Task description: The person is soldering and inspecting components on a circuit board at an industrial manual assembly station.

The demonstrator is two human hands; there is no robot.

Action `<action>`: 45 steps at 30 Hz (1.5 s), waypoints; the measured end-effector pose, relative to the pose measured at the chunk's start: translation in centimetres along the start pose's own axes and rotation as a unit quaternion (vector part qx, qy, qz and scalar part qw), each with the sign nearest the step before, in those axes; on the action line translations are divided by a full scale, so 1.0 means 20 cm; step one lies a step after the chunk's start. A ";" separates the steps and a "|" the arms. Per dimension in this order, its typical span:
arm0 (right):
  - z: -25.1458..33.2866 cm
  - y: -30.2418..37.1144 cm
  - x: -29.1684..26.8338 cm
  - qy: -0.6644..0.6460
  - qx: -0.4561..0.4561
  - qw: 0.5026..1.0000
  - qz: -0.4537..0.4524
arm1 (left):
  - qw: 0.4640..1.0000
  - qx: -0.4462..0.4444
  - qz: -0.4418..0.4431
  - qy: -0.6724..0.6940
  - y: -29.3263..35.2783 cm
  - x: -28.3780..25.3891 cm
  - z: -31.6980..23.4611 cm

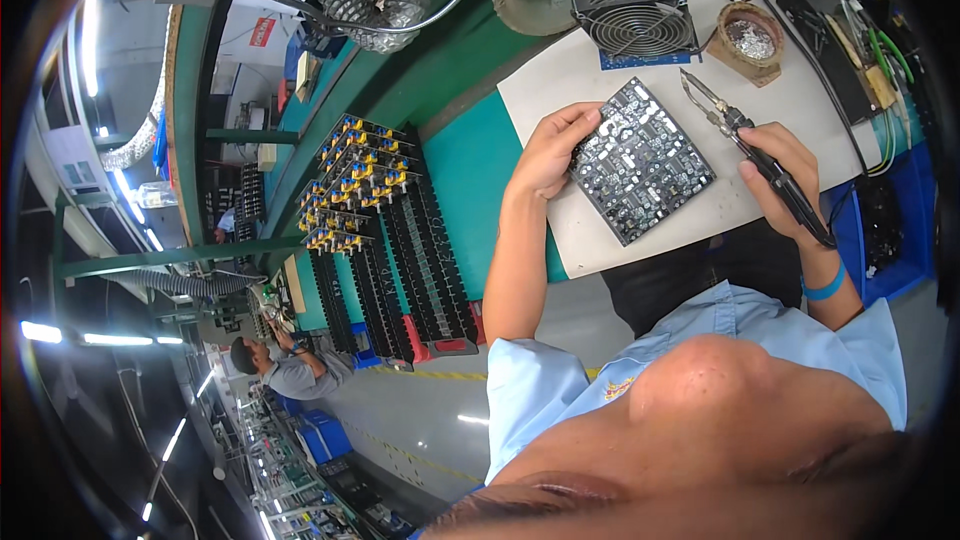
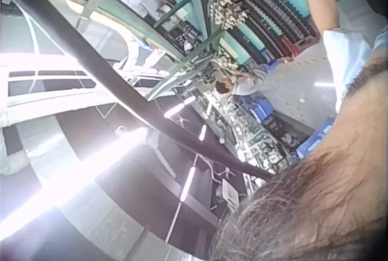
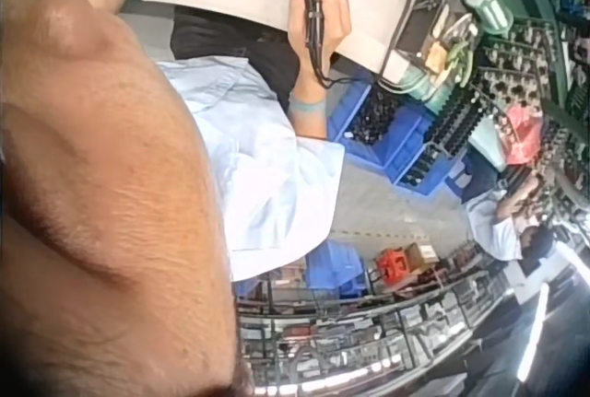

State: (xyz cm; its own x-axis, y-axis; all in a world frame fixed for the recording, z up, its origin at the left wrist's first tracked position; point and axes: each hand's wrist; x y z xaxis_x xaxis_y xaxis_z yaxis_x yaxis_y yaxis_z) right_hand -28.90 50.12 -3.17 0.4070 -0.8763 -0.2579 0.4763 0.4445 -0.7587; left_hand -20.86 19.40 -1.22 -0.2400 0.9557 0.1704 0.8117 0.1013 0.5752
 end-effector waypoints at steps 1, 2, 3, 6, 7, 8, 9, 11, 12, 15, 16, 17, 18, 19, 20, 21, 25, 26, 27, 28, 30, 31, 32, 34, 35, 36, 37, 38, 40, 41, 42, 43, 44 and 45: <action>0.00 0.00 0.00 -0.001 0.005 1.000 0.000 | 1.000 0.002 -0.001 0.000 0.00 0.00 0.00; 0.01 0.00 0.01 -0.002 0.010 1.000 0.000 | 1.000 0.005 -0.003 0.001 0.00 -0.01 0.00; 0.01 0.00 0.00 -0.001 0.009 1.000 0.000 | 1.000 0.006 -0.002 0.000 0.00 0.00 0.00; 0.00 0.00 0.01 -0.001 0.005 1.000 -0.004 | 1.000 0.000 -0.009 0.005 0.02 0.00 -0.01; 0.00 -0.01 0.01 -0.001 0.002 1.000 -0.005 | 1.000 -0.002 -0.012 0.006 0.03 0.00 -0.02; 0.01 -0.01 0.00 -0.001 0.006 1.000 -0.008 | 1.000 0.001 -0.005 0.004 0.03 0.01 -0.02; 0.03 -0.02 0.00 0.000 0.008 1.000 -0.012 | 1.000 0.004 0.003 0.001 0.03 0.01 -0.02; 0.02 0.00 -0.03 0.007 0.023 0.999 -0.021 | 1.000 0.011 -0.013 -0.024 0.01 0.04 -0.03; 0.01 0.02 -0.04 0.002 0.033 0.999 -0.022 | 0.998 0.024 -0.041 -0.042 0.03 0.04 -0.02; -0.06 0.05 -0.06 -0.073 0.052 0.995 -0.042 | 0.997 0.035 -0.066 -0.029 0.05 0.03 0.01; -0.06 0.05 -0.08 -0.127 0.062 0.988 -0.064 | 0.997 0.035 -0.060 -0.029 0.05 0.00 0.04; -0.04 0.03 -0.12 -0.181 0.067 0.978 -0.083 | 0.997 0.038 -0.055 -0.026 0.03 -0.04 0.06; -0.01 0.02 -0.19 -0.170 0.052 0.978 -0.107 | 0.998 0.030 -0.032 -0.035 0.02 -0.05 0.06; 0.03 0.02 -0.26 -0.161 0.037 0.978 -0.128 | 0.999 0.022 -0.011 -0.042 0.01 -0.06 0.06; 0.04 0.02 -0.34 -0.147 0.037 0.978 -0.141 | 0.998 0.020 0.003 -0.054 0.02 -0.07 0.07; 0.06 0.02 -0.42 -0.171 -0.046 0.967 -0.183 | 0.998 0.021 0.003 -0.055 0.01 -0.08 0.07; 0.25 -0.02 -0.57 -0.145 -0.157 0.946 -0.244 | 0.995 0.037 0.034 -0.083 0.04 -0.02 0.03; 0.24 -0.01 -0.56 -0.156 -0.136 0.951 -0.230 | 0.994 0.047 0.031 -0.096 0.06 0.00 0.01; 0.22 0.01 -0.55 -0.167 -0.114 0.955 -0.218 | 0.992 0.056 0.027 -0.110 0.06 0.02 0.00; 0.20 0.02 -0.51 -0.172 -0.054 0.963 -0.199 | 0.991 0.051 0.041 -0.114 0.05 0.02 0.00; 0.13 0.04 -0.35 -0.130 0.043 0.979 -0.152 | 0.995 0.036 0.039 -0.084 0.04 0.01 0.01; 0.08 0.06 -0.27 -0.111 0.057 0.986 -0.114 | 0.996 0.028 0.036 -0.071 0.03 0.02 0.02; 0.04 0.05 -0.20 -0.097 0.070 0.990 -0.074 | 0.998 0.021 0.029 -0.056 0.03 0.02 0.02; 0.01 0.03 -0.12 -0.115 0.062 0.988 -0.088 | 0.997 0.019 0.026 -0.076 0.04 0.03 0.00; -0.01 0.01 -0.10 -0.133 0.049 0.986 -0.093 | 0.996 0.024 0.022 -0.089 0.04 0.03 0.00; -0.02 0.00 -0.08 -0.151 0.035 0.983 -0.097 | 0.994 0.029 0.016 -0.101 0.04 0.04 -0.01; -0.04 0.01 -0.07 -0.170 0.022 0.980 -0.101 | 0.993 0.034 0.011 -0.113 0.04 0.04 0.00; -0.06 0.02 -0.07 -0.170 0.023 0.980 -0.102 | 0.993 0.032 0.011 -0.113 0.03 0.03 0.00; -0.10 0.06 -0.06 -0.146 0.026 0.984 -0.098 | 0.994 0.040 0.037 -0.100 0.02 0.01 0.00; -0.12 0.08 -0.05 -0.134 0.027 0.986 -0.096 | 0.993 0.044 0.050 -0.093 0.01 0.00 0.00; -0.14 0.09 -0.05 -0.122 0.028 0.988 -0.094 | 0.993 0.049 0.063 -0.086 0.01 -0.01 0.01; -0.14 0.09 -0.05 -0.122 0.028 0.988 -0.094 | 0.993 0.048 0.063 -0.086 0.00 -0.02 0.01; -0.14 0.09 -0.04 -0.129 0.034 0.987 -0.090 | 0.992 0.051 0.068 -0.090 0.00 -0.03 0.01; -0.14 0.08 -0.04 -0.136 0.039 0.986 -0.086 | 0.991 0.055 0.072 -0.095 0.00 -0.04 0.01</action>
State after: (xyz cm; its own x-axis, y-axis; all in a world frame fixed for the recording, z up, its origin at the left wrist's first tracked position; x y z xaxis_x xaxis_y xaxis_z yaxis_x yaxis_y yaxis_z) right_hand -30.68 51.05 -5.89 0.5044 -0.8621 0.0477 0.6098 0.3165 -0.7266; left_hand -20.50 18.73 -1.49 -0.0211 0.9961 0.0857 0.8864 -0.0210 0.4625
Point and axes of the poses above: each hand's wrist, its own y-axis away from the middle knuckle, its own x-axis out of the palm, z = x × y, and after that the axes turned 14 degrees about -x, right-handed
